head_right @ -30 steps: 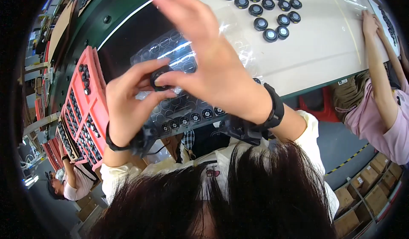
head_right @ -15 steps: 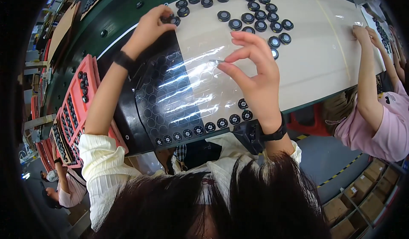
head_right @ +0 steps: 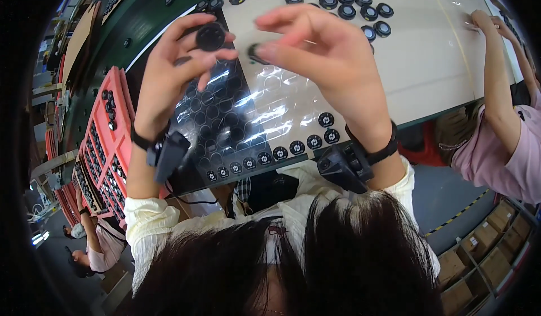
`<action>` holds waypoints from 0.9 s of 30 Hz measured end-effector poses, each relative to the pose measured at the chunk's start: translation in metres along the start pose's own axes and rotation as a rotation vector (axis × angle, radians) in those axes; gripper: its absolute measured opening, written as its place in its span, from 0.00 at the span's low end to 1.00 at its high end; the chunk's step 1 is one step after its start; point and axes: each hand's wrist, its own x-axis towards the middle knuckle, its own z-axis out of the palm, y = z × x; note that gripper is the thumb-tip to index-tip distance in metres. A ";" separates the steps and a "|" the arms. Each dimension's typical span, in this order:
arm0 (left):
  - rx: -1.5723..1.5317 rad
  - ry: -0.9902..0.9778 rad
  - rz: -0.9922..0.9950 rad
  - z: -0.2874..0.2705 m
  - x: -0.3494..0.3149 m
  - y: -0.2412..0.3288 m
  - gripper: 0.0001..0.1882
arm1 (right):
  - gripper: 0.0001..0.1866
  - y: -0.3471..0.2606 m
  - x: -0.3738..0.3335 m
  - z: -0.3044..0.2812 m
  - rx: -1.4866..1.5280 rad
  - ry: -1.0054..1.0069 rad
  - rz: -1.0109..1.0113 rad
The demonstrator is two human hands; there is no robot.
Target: The person picks up a round black component from a pink foam tray, peels a sticker from a plastic sheet, and presses it onto the component. After repeating this process several times, they peel a strip of white circular backings from the table and move the tray.
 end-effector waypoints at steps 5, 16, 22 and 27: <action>0.044 0.124 0.031 0.022 -0.037 0.018 0.20 | 0.06 -0.007 0.017 0.015 0.156 -0.283 0.077; 0.338 0.199 0.346 0.022 -0.053 0.022 0.20 | 0.04 -0.011 0.029 0.034 0.105 -0.477 -0.186; 0.294 0.196 0.292 0.020 -0.053 0.027 0.20 | 0.03 -0.029 0.022 0.044 0.332 -0.303 0.381; 0.294 0.221 0.293 0.022 -0.054 0.027 0.21 | 0.04 -0.029 0.018 0.046 0.315 -0.282 0.337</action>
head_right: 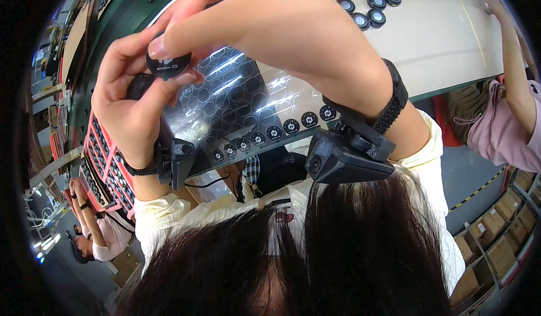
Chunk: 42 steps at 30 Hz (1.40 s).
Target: The person picks up a round black component from a pink foam tray, peels a sticker from a plastic sheet, and presses it onto the component. After repeating this process several times, they peel a strip of white circular backings from the table and move the tray.
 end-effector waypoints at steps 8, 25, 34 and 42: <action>0.202 0.171 -0.078 0.011 -0.002 0.008 0.21 | 0.04 0.005 0.004 0.004 -0.049 0.008 -0.051; 0.680 -0.078 -0.015 -0.039 -0.038 -0.007 0.22 | 0.38 0.052 -0.008 -0.017 -0.896 0.292 -0.560; 1.610 -0.078 -0.336 -0.234 -0.072 -0.123 0.16 | 0.33 0.059 -0.029 -0.035 -0.870 0.438 -0.371; 1.137 0.103 -0.367 -0.271 -0.080 -0.126 0.13 | 0.31 0.076 -0.029 -0.039 -0.914 0.396 -0.315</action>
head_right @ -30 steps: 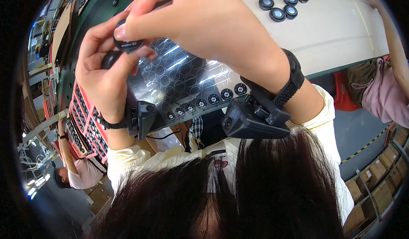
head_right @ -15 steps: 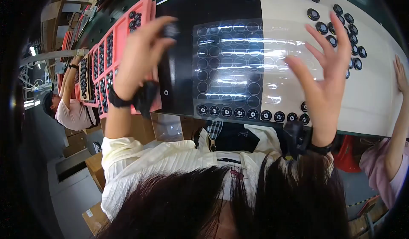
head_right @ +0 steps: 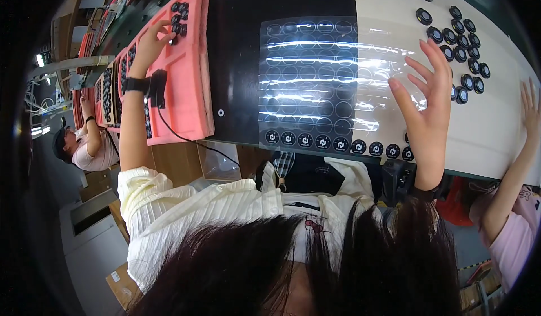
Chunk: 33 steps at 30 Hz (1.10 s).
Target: The person picks up a round black component from a pink foam tray, peels a sticker from a plastic sheet, and presses it onto the component. After repeating this process several times, they peel a strip of white circular backings from the table and move the tray.
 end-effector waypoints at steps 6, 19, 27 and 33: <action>-0.274 -0.112 -0.220 0.012 -0.006 -0.034 0.10 | 0.30 -0.003 -0.004 0.000 -0.003 -0.009 0.006; -1.236 -0.144 -0.554 -0.005 -0.012 0.012 0.09 | 0.25 0.008 -0.014 -0.005 -0.051 -0.024 0.071; 0.205 0.174 -0.060 0.011 -0.017 0.020 0.09 | 0.24 0.013 -0.018 -0.008 -0.081 -0.048 0.048; 0.320 0.195 -0.002 0.014 -0.026 0.034 0.06 | 0.22 0.021 -0.025 -0.015 -0.079 -0.020 0.040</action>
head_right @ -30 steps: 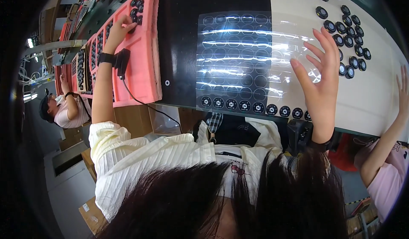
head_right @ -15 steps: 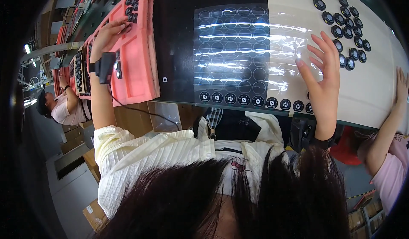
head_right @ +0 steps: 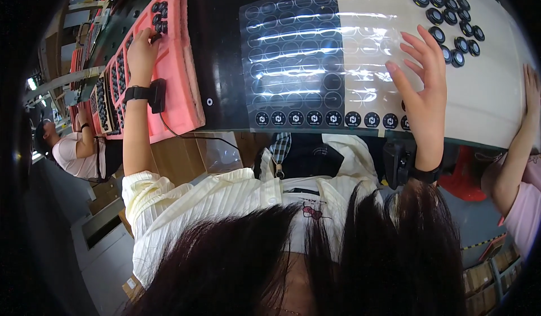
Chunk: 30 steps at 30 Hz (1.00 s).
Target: The person picks up a round black component from a pink foam tray, peels a sticker from a plastic sheet, and presses it onto the component. After repeating this process several times, they peel a strip of white circular backings from the table and move the tray.
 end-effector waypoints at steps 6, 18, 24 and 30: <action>-0.036 -0.102 0.301 0.018 0.006 -0.019 0.06 | 0.17 0.016 -0.008 -0.019 -0.071 0.060 -0.033; -0.328 -0.248 0.029 0.056 0.023 -0.073 0.15 | 0.08 0.036 -0.023 -0.047 -0.117 -0.226 0.038; -0.127 -0.082 0.019 0.013 0.021 -0.025 0.15 | 0.09 0.038 -0.020 -0.049 -0.245 -0.269 -0.163; -0.593 -0.072 0.501 -0.059 0.016 0.220 0.18 | 0.10 0.036 -0.016 -0.051 -0.335 -0.331 -0.177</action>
